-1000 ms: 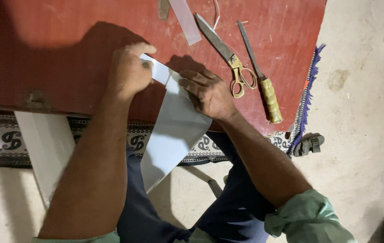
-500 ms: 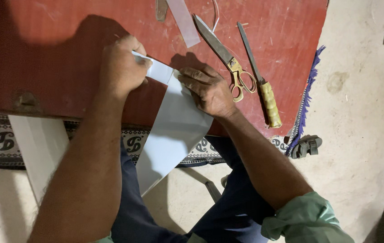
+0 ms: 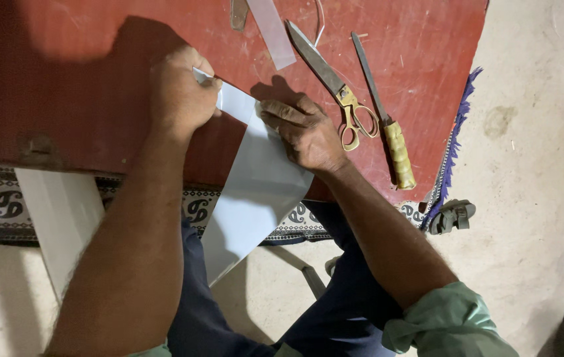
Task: The person cuts a long white sheet into strips using scissors and a knife, then inserts the strips into a cylindrical container with radial slots. The person repeats this process, cutting and inserting multiple strips into the container.
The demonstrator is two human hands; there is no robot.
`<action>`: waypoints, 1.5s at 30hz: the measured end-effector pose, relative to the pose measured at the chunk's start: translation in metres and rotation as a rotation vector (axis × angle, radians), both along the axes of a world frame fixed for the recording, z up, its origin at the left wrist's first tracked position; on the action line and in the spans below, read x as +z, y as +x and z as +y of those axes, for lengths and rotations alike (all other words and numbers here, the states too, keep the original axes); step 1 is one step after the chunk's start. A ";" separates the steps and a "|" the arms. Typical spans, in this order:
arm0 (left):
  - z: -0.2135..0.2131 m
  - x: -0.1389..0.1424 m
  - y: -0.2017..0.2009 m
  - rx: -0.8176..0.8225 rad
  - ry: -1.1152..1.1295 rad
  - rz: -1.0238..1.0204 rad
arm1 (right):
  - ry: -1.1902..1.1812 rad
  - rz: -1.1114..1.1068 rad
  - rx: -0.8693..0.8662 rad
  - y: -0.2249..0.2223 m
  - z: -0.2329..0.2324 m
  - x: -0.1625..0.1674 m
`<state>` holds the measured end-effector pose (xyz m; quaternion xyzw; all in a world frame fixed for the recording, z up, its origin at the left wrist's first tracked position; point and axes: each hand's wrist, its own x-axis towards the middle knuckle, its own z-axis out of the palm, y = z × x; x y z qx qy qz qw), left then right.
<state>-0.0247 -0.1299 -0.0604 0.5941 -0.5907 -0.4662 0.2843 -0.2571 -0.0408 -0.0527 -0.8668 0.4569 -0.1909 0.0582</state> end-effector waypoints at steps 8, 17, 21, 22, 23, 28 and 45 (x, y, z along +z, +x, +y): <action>-0.003 -0.001 -0.001 0.056 0.045 0.000 | 0.012 -0.021 -0.008 -0.002 0.001 -0.005; -0.002 -0.015 0.018 -0.022 -0.284 -0.295 | -0.002 0.007 -0.001 -0.002 0.001 -0.004; -0.001 -0.010 0.019 0.042 -0.039 0.081 | 0.033 -0.011 -0.015 -0.001 0.001 -0.004; 0.000 -0.008 0.018 0.065 0.099 0.209 | 0.036 -0.012 -0.021 -0.001 0.001 -0.004; 0.000 -0.005 0.017 0.054 0.156 0.242 | 0.027 -0.010 -0.021 -0.001 0.001 -0.005; 0.004 0.006 0.010 -0.077 0.295 0.115 | 0.014 -0.014 -0.012 -0.003 0.001 -0.008; 0.009 -0.006 -0.001 -0.030 0.157 0.239 | 0.053 -0.035 -0.031 -0.003 -0.003 -0.003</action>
